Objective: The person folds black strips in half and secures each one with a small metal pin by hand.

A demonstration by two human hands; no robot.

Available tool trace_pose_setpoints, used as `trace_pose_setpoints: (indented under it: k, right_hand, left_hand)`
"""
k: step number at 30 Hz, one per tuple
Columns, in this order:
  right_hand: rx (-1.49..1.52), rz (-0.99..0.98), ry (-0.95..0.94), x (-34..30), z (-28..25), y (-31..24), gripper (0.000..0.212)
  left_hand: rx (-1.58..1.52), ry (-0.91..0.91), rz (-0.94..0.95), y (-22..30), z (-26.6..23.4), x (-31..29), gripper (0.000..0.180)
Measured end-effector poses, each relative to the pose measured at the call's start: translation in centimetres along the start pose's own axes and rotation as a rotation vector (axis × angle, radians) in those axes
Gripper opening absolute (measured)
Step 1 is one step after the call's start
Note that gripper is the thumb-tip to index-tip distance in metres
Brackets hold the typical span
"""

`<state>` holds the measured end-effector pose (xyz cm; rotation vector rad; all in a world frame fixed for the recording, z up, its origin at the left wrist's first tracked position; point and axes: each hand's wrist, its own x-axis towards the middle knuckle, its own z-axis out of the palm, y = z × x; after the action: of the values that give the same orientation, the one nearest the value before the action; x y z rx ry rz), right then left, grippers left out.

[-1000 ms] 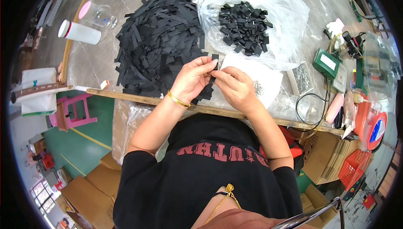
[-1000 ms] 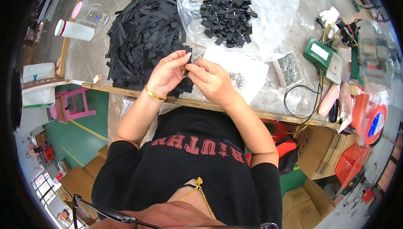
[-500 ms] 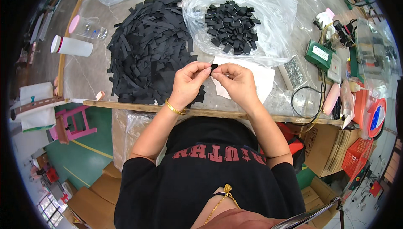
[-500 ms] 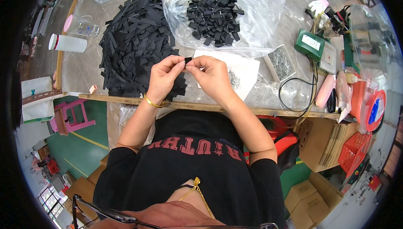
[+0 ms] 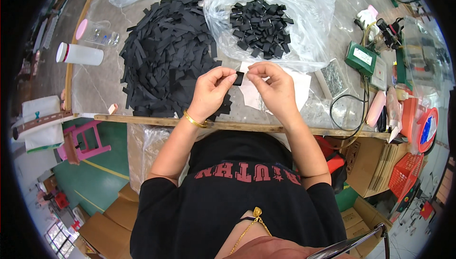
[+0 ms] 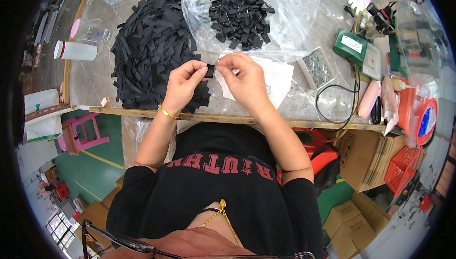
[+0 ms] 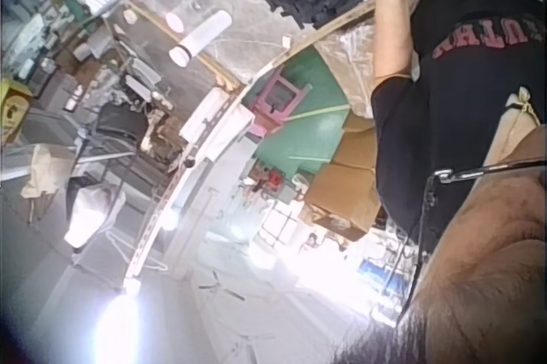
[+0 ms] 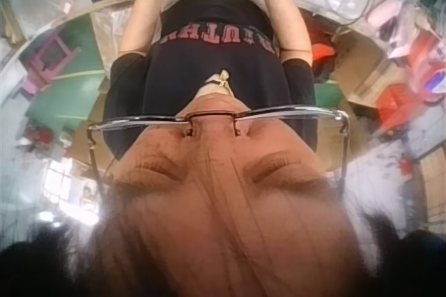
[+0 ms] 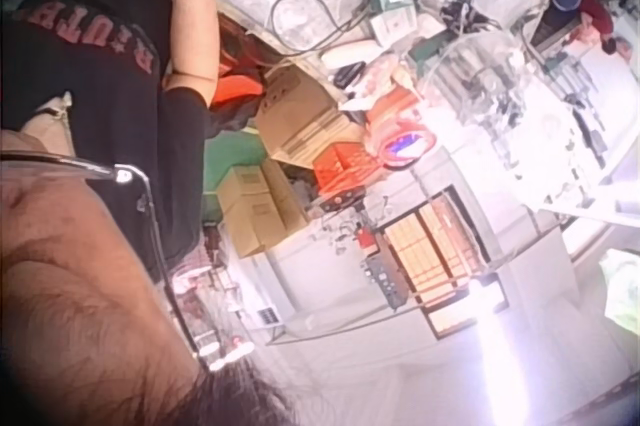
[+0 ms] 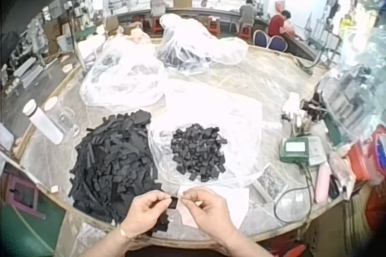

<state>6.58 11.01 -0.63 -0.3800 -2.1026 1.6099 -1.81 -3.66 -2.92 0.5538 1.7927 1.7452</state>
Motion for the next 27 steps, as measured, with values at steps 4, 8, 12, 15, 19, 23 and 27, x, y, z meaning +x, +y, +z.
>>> trace_pose_setpoints:
  k: [4,8,12,15,19,23,27]
  right_hand:
    - [0.078,0.267,-0.137,-0.1,-0.5,0.2,0.007]
    - [0.024,0.223,-0.096,-0.3,0.0,0.5,0.007]
    - [0.164,0.274,0.042,-0.3,0.9,0.8,0.006]
    - [0.333,0.271,0.073,-0.5,1.3,0.8,0.006]
    - [0.286,0.234,0.074,-0.2,1.2,0.8,0.005]
    - [0.109,0.261,-0.026,0.2,0.0,0.8,0.006]
    - [0.13,0.39,-0.118,0.1,0.0,0.6,0.008]
  left_hand:
    - [0.079,-0.109,-0.025,0.5,-0.3,0.2,0.015]
    - [-0.041,-0.078,-0.146,0.7,0.4,0.3,0.018]
    - [-0.407,-0.034,-0.119,0.6,2.2,0.1,0.022]
    - [-0.428,0.064,-0.052,0.2,3.2,0.1,0.02]
    - [-0.415,0.143,-0.03,-0.5,3.4,0.4,0.015]
    - [-0.339,0.169,-0.019,-0.7,2.8,0.7,0.016]
    - [-0.272,0.166,0.034,-0.8,2.6,0.8,0.016]
